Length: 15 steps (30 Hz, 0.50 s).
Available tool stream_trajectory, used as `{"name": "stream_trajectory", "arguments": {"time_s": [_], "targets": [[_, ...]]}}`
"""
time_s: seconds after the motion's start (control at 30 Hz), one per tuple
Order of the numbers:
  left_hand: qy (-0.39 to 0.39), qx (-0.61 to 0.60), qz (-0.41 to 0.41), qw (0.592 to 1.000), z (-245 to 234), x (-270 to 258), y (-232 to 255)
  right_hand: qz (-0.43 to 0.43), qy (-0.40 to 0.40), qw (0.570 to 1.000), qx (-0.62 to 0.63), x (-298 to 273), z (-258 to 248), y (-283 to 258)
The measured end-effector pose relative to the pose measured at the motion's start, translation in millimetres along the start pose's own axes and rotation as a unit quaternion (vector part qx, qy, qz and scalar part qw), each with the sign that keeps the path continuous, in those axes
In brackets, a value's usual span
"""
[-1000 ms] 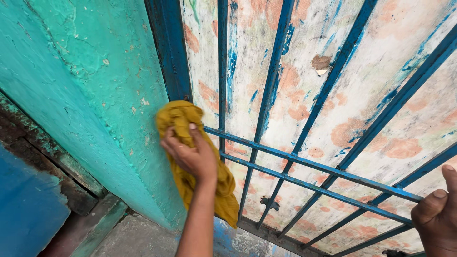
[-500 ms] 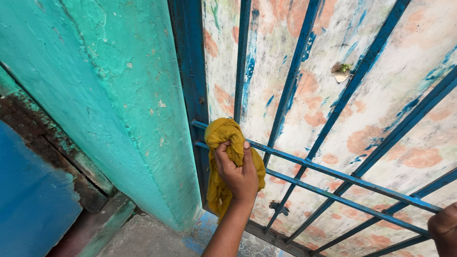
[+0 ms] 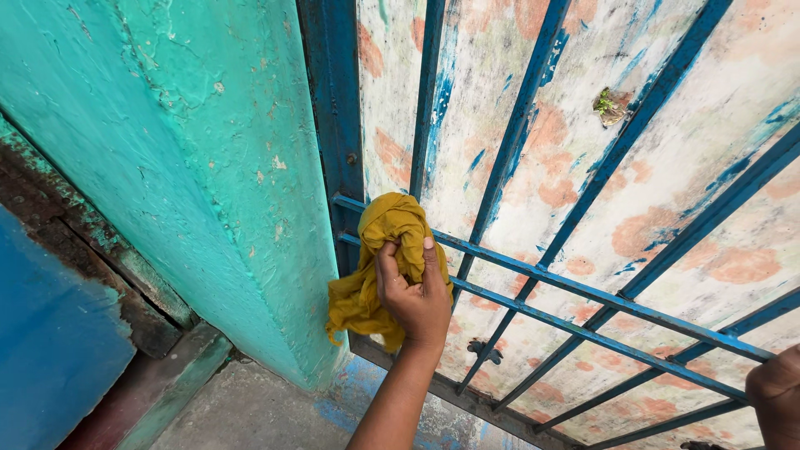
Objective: The person wipes the bars and decorative elements of a blue metal gate with a yellow cloth.
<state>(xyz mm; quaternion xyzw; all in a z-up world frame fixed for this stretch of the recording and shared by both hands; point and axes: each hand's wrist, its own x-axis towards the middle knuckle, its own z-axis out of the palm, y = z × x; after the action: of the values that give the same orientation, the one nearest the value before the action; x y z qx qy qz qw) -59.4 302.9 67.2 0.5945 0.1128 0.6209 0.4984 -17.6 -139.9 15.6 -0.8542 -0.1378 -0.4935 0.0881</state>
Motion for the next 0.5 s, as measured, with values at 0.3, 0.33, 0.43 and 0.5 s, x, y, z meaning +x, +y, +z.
{"name": "stream_trajectory", "arguments": {"time_s": [0.3,0.33,0.43,0.5], "targets": [[0.073,-0.030,-0.045,0.996,-12.4,52.6,-3.1,0.010,0.002,0.999,-0.053,2.4,-11.2,17.6],[0.088,-0.048,-0.044,0.994,-9.6,55.3,-2.9,0.027,-0.007,0.996,-0.089,5.5,-13.4,18.7],[0.087,0.076,0.032,0.993,6.7,36.6,-0.5,0.039,-0.008,0.982,-0.185,15.2,-18.3,15.9],[0.071,0.017,0.007,0.997,11.4,28.7,-1.1,-0.016,0.042,0.977,-0.209,17.8,-23.6,11.6]]}}
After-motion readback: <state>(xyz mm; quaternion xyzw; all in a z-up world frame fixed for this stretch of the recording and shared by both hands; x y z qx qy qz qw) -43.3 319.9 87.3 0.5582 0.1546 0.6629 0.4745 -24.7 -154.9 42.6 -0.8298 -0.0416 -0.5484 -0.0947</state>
